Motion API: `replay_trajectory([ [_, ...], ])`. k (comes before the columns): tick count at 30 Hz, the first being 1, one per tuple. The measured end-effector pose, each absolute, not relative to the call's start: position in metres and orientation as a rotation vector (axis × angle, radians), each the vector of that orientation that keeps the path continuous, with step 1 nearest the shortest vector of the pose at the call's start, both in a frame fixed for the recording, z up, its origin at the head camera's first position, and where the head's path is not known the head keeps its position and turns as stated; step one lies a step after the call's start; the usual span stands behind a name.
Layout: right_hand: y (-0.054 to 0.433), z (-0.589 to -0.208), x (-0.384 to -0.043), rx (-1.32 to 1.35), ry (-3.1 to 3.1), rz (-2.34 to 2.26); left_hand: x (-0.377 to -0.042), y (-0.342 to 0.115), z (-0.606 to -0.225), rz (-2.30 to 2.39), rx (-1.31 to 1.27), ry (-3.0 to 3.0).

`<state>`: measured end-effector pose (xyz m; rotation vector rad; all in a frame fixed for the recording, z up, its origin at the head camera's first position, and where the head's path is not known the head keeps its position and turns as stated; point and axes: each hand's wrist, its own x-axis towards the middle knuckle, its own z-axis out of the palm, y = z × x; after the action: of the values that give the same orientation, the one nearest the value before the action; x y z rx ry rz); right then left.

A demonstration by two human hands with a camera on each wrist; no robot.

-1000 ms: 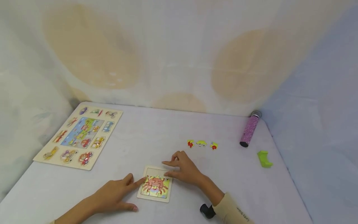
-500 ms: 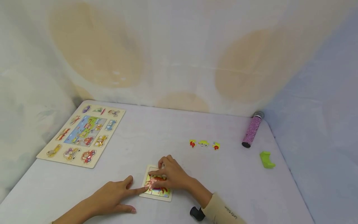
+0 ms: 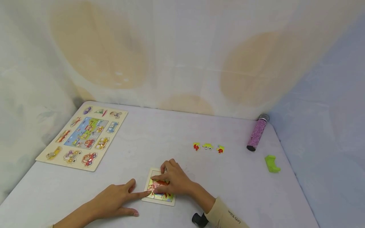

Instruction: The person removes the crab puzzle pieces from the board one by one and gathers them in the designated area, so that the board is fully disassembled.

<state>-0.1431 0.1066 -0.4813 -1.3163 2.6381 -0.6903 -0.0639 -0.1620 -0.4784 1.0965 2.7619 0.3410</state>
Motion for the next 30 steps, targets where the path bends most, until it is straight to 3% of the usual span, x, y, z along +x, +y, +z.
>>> replay_trajectory([
  [30,0.123,-0.491,-0.132,-1.186,2.567,-1.131,-0.061,-0.161,-0.478,0.352,1.13,2.796],
])
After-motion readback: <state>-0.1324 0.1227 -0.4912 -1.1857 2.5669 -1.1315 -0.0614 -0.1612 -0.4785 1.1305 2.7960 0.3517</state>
